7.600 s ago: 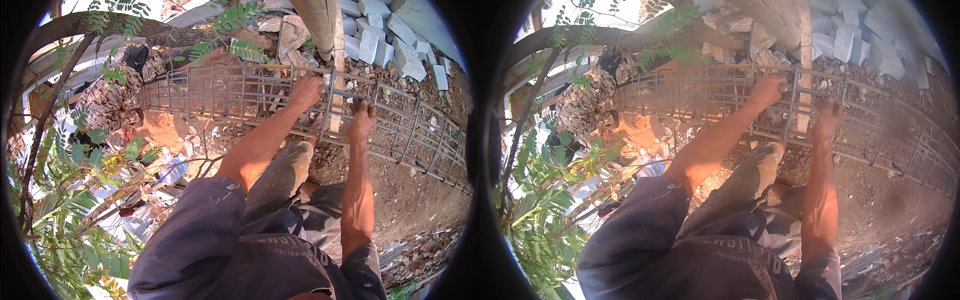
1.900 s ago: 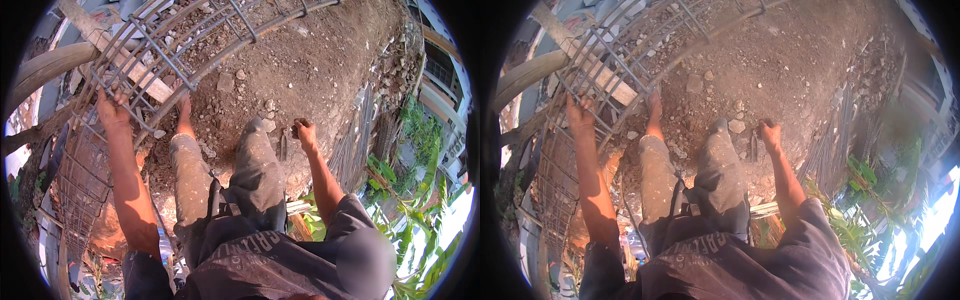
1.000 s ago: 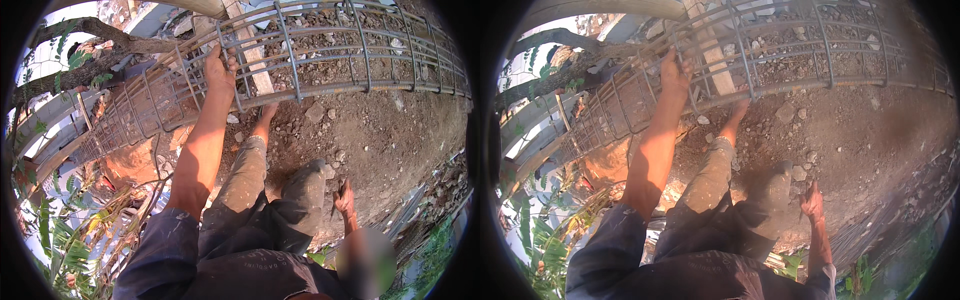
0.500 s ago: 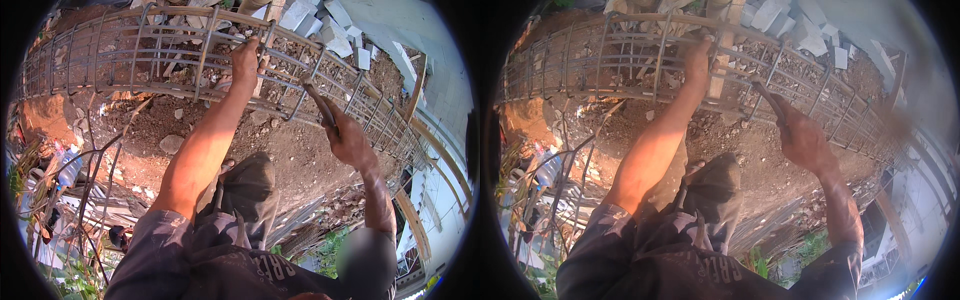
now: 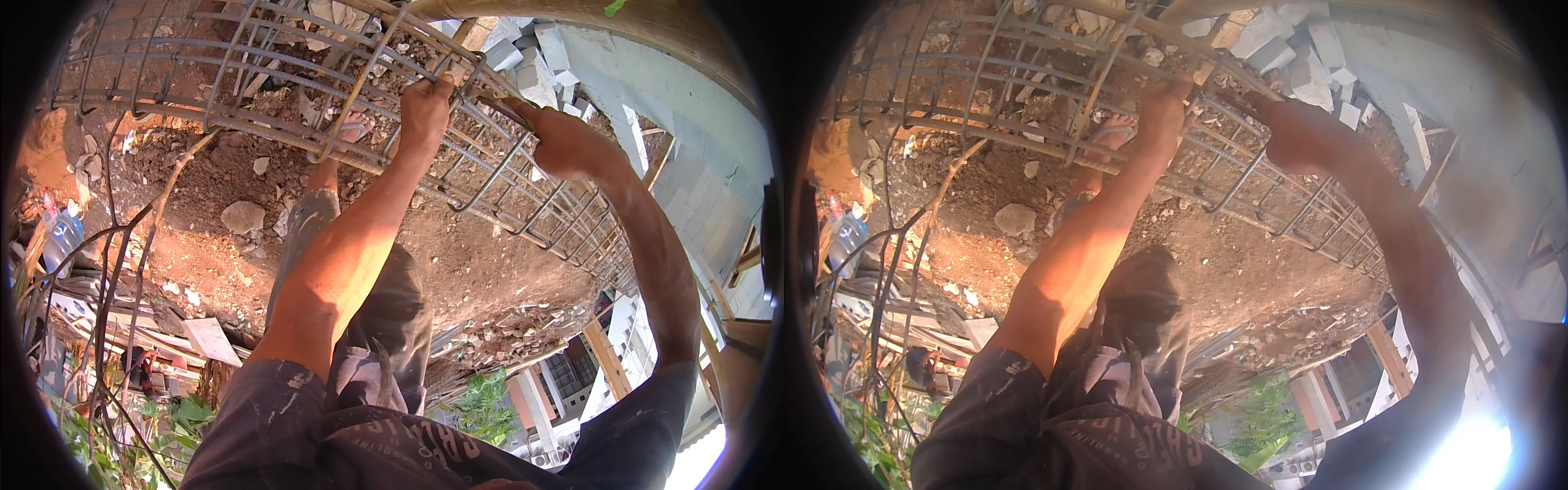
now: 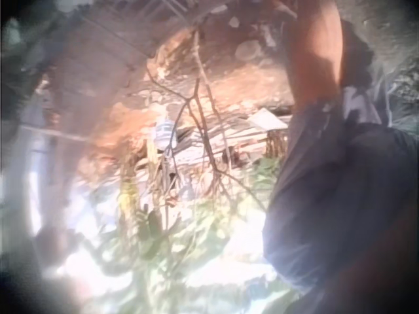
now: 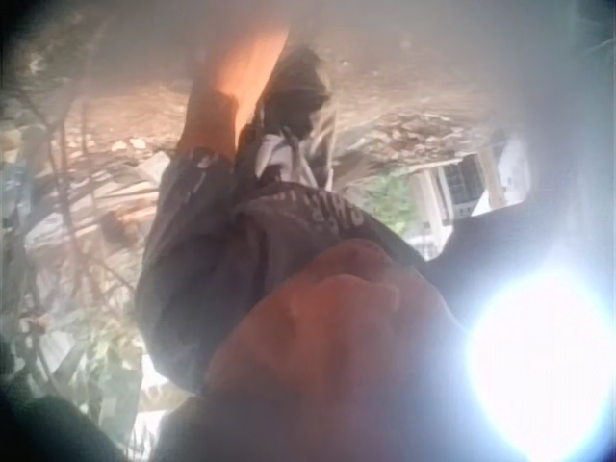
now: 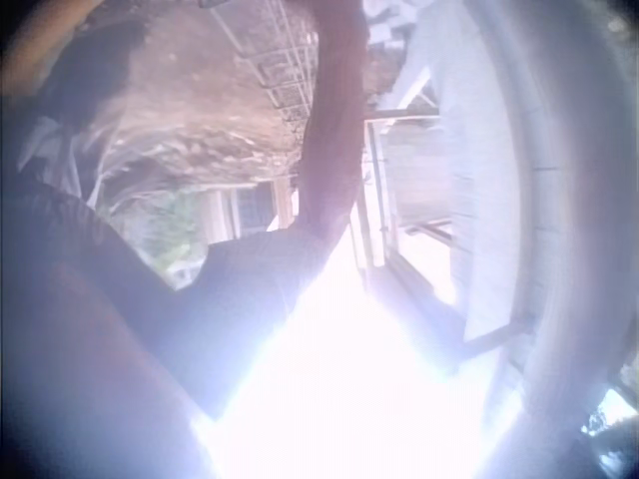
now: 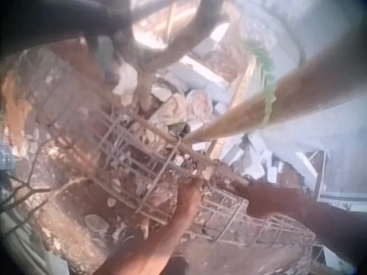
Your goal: The person assembles a rebar grid on the ground at a construction site. They position intersecting steel bars and secure them by tying wire at the joints using a hand tool.
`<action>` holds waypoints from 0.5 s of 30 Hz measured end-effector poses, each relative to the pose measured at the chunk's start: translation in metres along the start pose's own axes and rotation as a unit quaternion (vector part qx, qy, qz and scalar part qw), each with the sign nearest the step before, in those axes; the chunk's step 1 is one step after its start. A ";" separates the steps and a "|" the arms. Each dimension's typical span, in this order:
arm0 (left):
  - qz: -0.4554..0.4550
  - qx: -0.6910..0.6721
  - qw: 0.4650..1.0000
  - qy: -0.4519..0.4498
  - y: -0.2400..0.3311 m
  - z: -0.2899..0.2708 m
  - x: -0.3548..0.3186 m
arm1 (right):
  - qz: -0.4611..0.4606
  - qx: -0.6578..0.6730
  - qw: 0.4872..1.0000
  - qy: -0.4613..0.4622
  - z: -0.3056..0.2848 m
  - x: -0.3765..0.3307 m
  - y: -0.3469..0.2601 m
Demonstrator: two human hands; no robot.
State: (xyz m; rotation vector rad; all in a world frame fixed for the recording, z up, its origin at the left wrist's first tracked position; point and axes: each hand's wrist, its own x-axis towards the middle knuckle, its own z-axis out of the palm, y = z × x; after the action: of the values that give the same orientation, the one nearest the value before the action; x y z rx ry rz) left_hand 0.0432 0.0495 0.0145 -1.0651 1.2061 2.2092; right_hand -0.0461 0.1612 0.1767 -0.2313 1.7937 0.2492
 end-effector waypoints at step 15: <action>0.099 0.104 0.990 0.011 -0.019 0.001 0.012 | 0.005 -0.132 0.989 -0.072 -0.017 0.014 -0.016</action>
State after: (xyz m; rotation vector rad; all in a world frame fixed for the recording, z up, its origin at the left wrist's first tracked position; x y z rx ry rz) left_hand 0.0474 0.0606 -0.0039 -0.9225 1.5731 2.1594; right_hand -0.0605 0.1410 0.1666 -0.3819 1.6169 0.5000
